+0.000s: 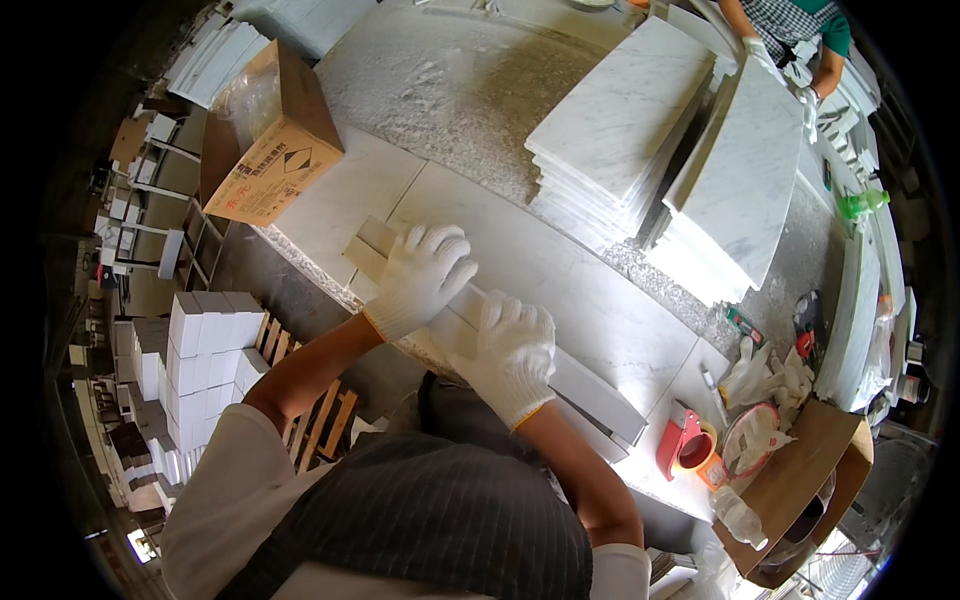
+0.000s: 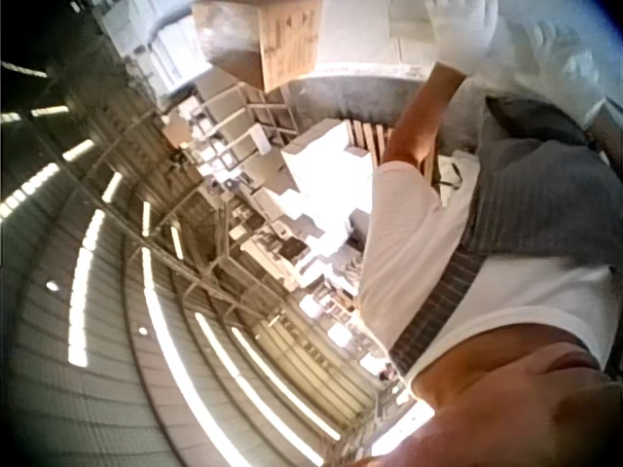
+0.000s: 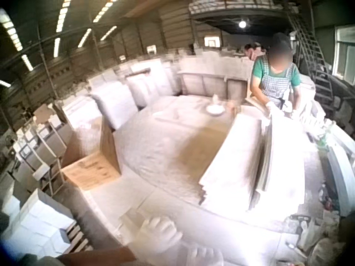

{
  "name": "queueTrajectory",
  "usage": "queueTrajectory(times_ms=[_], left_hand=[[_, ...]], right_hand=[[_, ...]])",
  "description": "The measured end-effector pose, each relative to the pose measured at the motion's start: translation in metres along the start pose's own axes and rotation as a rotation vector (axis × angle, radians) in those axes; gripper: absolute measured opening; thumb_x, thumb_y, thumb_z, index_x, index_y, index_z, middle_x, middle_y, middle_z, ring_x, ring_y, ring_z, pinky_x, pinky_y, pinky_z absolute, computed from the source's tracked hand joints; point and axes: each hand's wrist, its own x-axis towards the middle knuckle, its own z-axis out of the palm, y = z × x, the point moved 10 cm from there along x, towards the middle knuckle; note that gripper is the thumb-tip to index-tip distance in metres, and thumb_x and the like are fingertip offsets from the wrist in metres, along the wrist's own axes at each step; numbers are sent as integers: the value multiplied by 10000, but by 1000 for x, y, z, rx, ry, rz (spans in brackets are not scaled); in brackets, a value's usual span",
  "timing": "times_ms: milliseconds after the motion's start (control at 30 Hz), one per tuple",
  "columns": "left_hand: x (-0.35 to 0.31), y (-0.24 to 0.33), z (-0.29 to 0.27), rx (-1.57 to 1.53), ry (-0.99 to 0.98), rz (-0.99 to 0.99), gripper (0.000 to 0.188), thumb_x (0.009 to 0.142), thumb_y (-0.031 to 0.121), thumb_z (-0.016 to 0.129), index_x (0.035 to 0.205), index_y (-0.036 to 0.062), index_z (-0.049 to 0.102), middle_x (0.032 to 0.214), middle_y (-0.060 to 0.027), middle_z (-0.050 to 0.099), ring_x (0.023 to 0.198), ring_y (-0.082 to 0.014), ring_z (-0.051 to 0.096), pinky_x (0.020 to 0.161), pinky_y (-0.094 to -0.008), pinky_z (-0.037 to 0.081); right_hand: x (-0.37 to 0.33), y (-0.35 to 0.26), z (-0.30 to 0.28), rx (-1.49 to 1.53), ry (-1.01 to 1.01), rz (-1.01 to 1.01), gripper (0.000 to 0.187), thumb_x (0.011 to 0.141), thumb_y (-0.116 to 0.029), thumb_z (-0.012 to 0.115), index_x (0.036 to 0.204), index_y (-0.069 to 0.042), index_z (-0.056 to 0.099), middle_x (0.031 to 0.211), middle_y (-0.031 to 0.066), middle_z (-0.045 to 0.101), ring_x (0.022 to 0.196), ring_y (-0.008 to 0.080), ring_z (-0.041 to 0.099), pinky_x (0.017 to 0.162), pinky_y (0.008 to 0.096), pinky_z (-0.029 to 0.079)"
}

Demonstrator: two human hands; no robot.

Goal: The person wraps white rectangular tiles in plastic film and places them into a cardboard box. They use a red tape dispenser to seal the box flaps. The person repeats this process with multiple tiles, stacking them inside the box.

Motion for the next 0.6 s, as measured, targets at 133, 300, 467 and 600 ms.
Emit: queueTrajectory(times_ms=[133, 300, 467, 600], left_hand=[[-1, -20, -5, 34, -1, -46, 258, 908, 266, 608, 1107, 104, 640, 1197, -114, 613, 1004, -334, 566, 916, -453, 447], [-16, -84, -15, 327, -16, -98, 345, 964, 355, 550, 1199, 117, 639, 1341, -138, 557, 1140, -350, 562, 942, -469, 457], [-28, -132, 5, 12, -146, -546, 372, 977, 418, 510, 1203, 153, 641, 1312, -121, 590, 1101, -339, 615, 910, -447, 481], [-28, -129, 4, -59, -144, -567, 375, 975, 435, 501, 1165, 153, 660, 1188, -113, 650, 1019, -340, 648, 879, -438, 495]], right_hand=[[-18, 12, -12, 57, -41, -26, 822, 662, -526, 783, 1243, -13, 508, 1084, 159, 585, 986, 340, 586, 894, 456, 449], [-127, 99, -37, -56, -59, 160, 908, 606, -490, 838, 1299, -30, 474, 1113, 170, 581, 1010, 358, 577, 912, 462, 462], [-169, 130, -43, 44, 67, 253, 921, 561, -368, 897, 1307, -42, 466, 1180, 178, 562, 1072, 379, 565, 932, 470, 472], [-170, 129, -41, 190, 210, 301, 922, 523, -283, 927, 1296, -54, 480, 1207, 171, 537, 1091, 362, 554, 929, 462, 477]])
